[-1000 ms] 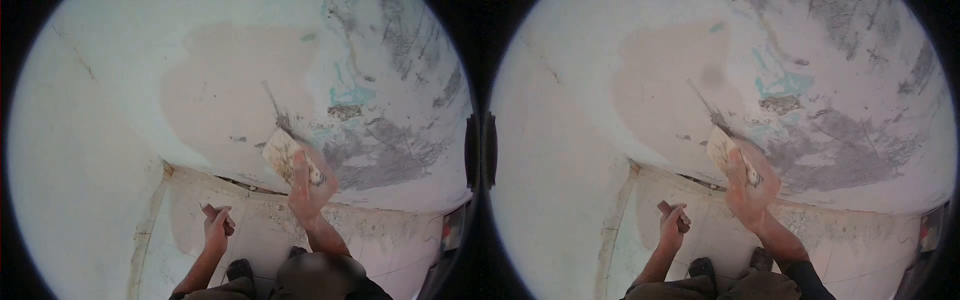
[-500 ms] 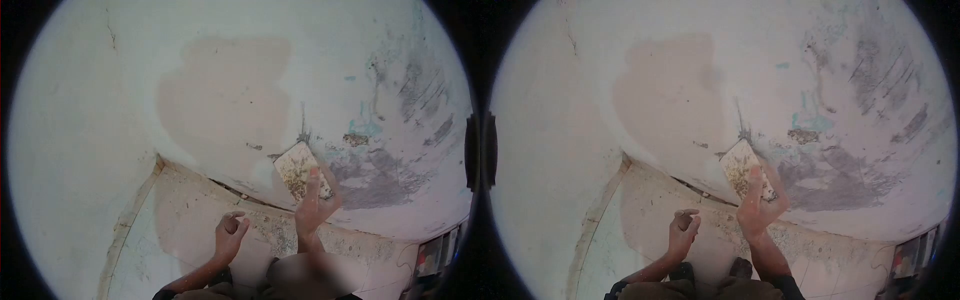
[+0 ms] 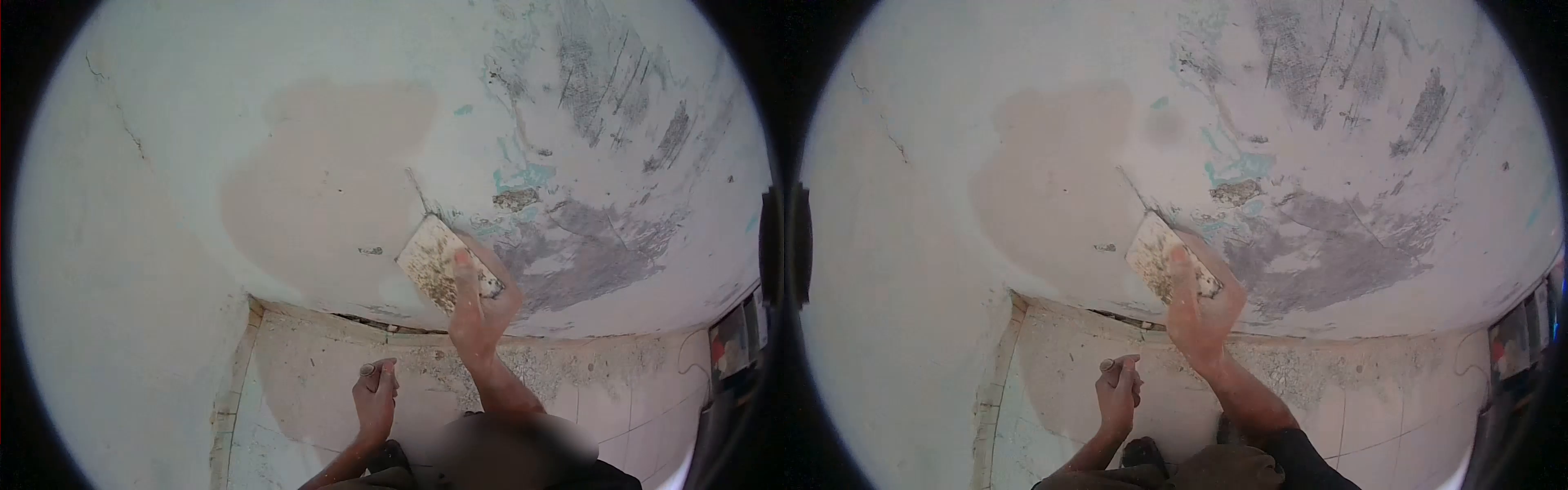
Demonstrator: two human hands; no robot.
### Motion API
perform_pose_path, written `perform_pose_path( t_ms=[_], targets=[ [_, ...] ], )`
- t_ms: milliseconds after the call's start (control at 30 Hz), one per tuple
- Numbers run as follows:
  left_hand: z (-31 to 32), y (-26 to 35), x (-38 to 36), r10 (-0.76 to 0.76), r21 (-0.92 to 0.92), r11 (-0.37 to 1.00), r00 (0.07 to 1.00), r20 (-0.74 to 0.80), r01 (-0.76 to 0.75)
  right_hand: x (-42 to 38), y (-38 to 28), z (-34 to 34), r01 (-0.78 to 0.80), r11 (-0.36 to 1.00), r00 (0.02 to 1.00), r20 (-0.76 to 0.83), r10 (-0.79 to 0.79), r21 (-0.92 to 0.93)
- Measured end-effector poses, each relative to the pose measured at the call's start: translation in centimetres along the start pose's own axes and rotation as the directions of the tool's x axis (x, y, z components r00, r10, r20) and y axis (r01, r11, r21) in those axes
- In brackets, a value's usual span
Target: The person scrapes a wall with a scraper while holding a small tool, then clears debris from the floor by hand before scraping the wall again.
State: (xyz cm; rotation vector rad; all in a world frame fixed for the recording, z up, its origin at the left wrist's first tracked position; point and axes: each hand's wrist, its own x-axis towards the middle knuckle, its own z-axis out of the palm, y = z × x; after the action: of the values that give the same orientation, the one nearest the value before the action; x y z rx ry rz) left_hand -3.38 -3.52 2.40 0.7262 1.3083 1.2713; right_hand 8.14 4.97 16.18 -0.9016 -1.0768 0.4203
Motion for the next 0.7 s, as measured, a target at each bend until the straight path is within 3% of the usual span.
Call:
perform_pose_path(
  t_ms=[67, 133, 267, 333, 500, 567, 700],
  targets=[
    [0.3, -0.2, 0.2, 0.004, -0.039, 0.999, 1.0, 0.017, -0.003, 0.3, 0.0, 0.3, -0.034, 0.998, 0.999, -0.004, 0.034, 0.046],
    [0.4, -0.8, 0.2, 0.105, -0.032, 0.994, 0.994, 0.036, -0.104, 0.9, -0.4, 1.1, 0.107, 0.988, 0.993, -0.04, -0.113, -0.112],
    [0.9, 0.5, -0.2, 0.103, -0.031, 0.994, 0.994, 0.023, -0.102, 0.9, -0.5, 0.9, 0.094, 0.991, 0.995, -0.009, -0.095, -0.09],
    [0.8, 0.0, -0.3, 0.086, -0.064, 0.994, 0.994, -0.068, -0.091, 1.1, -0.4, 1.1, 0.022, 1.0, 0.999, -0.025, -0.021, 0.01],
    [0.0, -0.4, 0.8, 0.222, -0.044, 0.973, 0.97, -0.103, -0.228, 1.6, -1.2, 1.5, 0.031, 0.999, 0.998, -0.057, -0.033, -0.035],
    [-0.2, 1.3, 0.0, 0.125, 0.044, 0.992, 0.99, -0.065, -0.122, 1.5, -1.1, 1.9, 0.043, 0.999, 0.998, -0.04, -0.042, 0.005],
    [-0.4, 1.7, -0.3, 0.113, 0.12, 0.987, 0.993, -0.039, -0.108, 2.0, -2.5, 2.8, -0.005, 0.997, 1.0, -0.028, 0.007, 0.072]
  ],
)
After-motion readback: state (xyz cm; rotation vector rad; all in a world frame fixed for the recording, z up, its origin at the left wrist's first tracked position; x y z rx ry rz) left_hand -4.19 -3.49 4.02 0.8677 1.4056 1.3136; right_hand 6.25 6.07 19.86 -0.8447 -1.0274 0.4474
